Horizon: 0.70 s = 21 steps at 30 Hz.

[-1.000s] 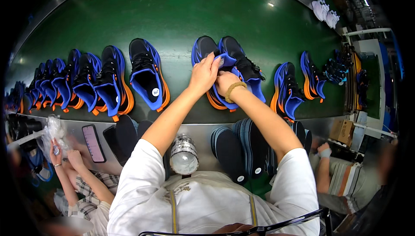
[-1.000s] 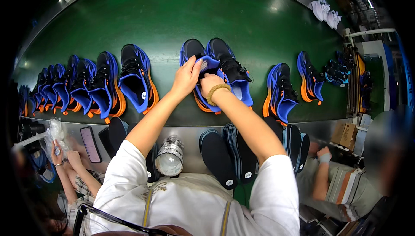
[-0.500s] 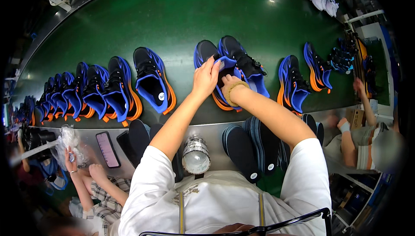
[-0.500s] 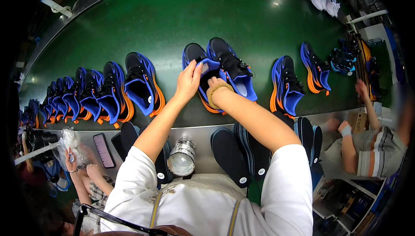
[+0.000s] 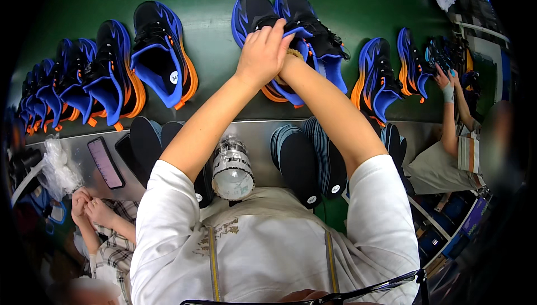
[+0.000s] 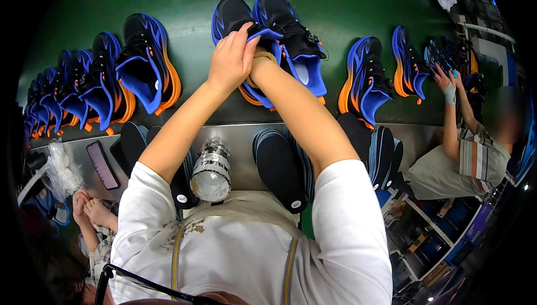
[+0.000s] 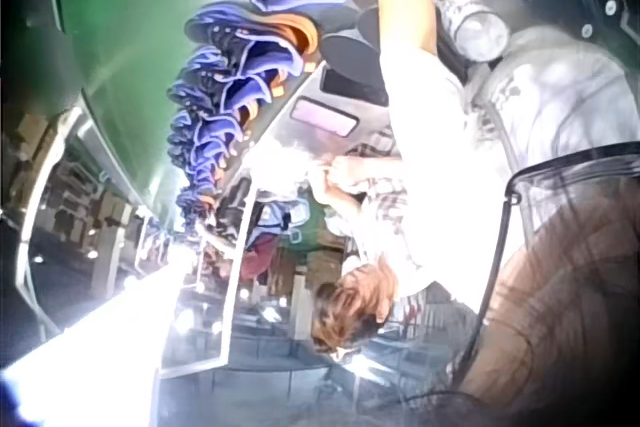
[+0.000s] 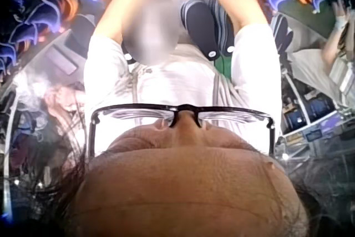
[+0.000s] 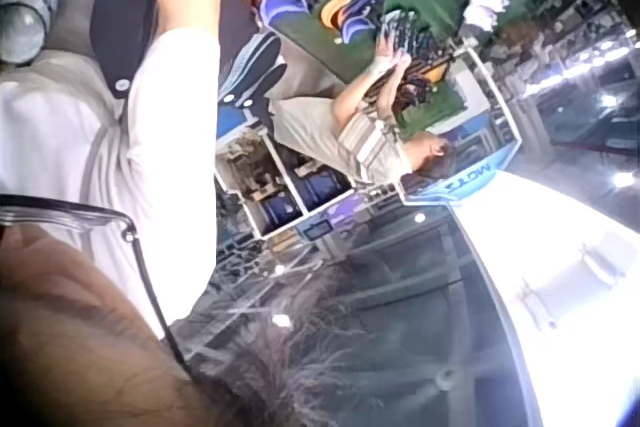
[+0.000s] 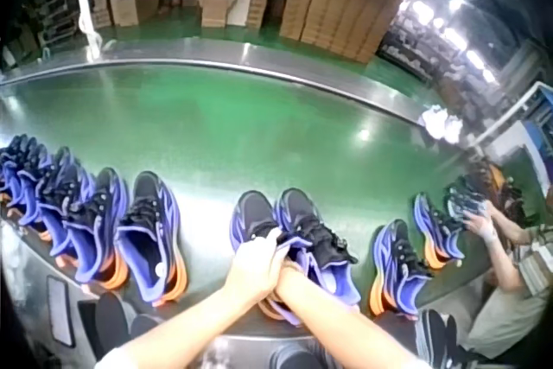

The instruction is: The person inserts insoles into shoes and organizes shoe components on a workbench in a factory setting. They pick up individual blue and black sneakers from a conveyor belt and place insoles inside them before restacking the remaining insoles.

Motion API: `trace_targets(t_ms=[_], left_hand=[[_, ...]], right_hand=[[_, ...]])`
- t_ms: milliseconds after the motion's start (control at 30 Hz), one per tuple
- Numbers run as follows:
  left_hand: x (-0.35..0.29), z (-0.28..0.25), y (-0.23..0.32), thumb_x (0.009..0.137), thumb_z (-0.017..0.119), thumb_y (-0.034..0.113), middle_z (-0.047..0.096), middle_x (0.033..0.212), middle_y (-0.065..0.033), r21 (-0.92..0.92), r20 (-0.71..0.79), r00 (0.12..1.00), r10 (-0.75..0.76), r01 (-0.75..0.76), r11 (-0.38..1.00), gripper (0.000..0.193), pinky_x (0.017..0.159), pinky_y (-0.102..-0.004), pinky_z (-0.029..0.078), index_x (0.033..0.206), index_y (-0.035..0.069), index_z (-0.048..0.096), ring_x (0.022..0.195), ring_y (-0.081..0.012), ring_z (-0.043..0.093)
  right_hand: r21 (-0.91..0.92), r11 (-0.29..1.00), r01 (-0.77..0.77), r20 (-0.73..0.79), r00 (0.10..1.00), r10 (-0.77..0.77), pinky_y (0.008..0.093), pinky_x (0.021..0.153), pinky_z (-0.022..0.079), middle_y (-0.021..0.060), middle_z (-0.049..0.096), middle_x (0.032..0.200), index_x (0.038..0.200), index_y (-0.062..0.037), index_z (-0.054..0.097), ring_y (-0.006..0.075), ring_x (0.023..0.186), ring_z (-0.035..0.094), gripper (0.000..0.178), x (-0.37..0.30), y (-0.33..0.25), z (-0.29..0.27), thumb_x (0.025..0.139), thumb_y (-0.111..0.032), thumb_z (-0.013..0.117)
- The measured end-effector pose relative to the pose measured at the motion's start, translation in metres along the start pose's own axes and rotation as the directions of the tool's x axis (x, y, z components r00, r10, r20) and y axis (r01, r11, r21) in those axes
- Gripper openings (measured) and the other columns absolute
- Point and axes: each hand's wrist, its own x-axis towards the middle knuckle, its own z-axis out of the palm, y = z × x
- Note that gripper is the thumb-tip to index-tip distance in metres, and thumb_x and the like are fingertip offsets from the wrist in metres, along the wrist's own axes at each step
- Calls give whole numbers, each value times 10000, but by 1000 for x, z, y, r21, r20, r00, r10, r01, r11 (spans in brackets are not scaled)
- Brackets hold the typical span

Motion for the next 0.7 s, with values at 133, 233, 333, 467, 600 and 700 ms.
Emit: trace_targets(t_ms=[133, 233, 333, 467, 600, 700], left_hand=[[0, 0, -2, 778, 554, 129, 506, 665, -84, 9, -2, 997, 73, -73, 997, 282, 549, -307, 384, 1012, -21, 502, 578, -226, 485], [-3, 1, -3, 767, 566, 127, 512, 665, -78, 12, 11, 995, 99, -99, 995, 295, 542, -294, 376, 1009, -29, 499, 578, -210, 491], [0, 5, -7, 761, 571, 124, 517, 666, -74, 25, -6, 992, 124, -124, 992, 300, 533, -289, 369, 1006, -31, 497, 579, -201, 493], [-1, 3, -8, 751, 582, 133, 503, 653, -62, 46, -20, 988, 153, -152, 987, 313, 526, -285, 359, 1001, -36, 497, 572, -185, 483], [-2, 0, -13, 744, 589, 133, 497, 649, -55, 63, -3, 982, 187, -187, 980, 322, 528, -280, 356, 1007, -29, 498, 572, -179, 477], [0, -1, -12, 741, 590, 127, 497, 651, -54, 77, -2, 979, 206, -205, 976, 323, 528, -281, 355, 1009, -27, 499, 568, -179, 474]], right_hand=[[-42, 999, 6, 53, 999, -4, 352, 983, 235, 176, 355, 1246, 1111, 0, 485, 296, 1192, 297, 493, 21, -3, -3, 647, -137, 583], [-72, 997, 6, 95, 996, 1, 350, 980, 238, 175, 362, 1240, 1104, 0, 491, 295, 1186, 305, 484, 26, -4, -4, 648, -136, 583], [-95, 995, 19, 138, 990, -6, 348, 978, 241, 175, 370, 1235, 1097, -1, 497, 294, 1181, 313, 475, 31, -5, -7, 649, -135, 582], [-131, 991, 26, 188, 982, -1, 346, 975, 245, 175, 380, 1227, 1088, -2, 504, 293, 1174, 324, 463, 37, -5, -7, 650, -133, 581], [-153, 987, 43, 198, 980, -12, 343, 971, 249, 175, 390, 1220, 1079, -3, 512, 292, 1167, 335, 452, 40, -5, -10, 651, -132, 581], [-166, 985, 56, 211, 977, -20, 341, 969, 252, 175, 398, 1215, 1072, -3, 517, 291, 1162, 343, 443, 40, -5, -13, 652, -131, 580]])
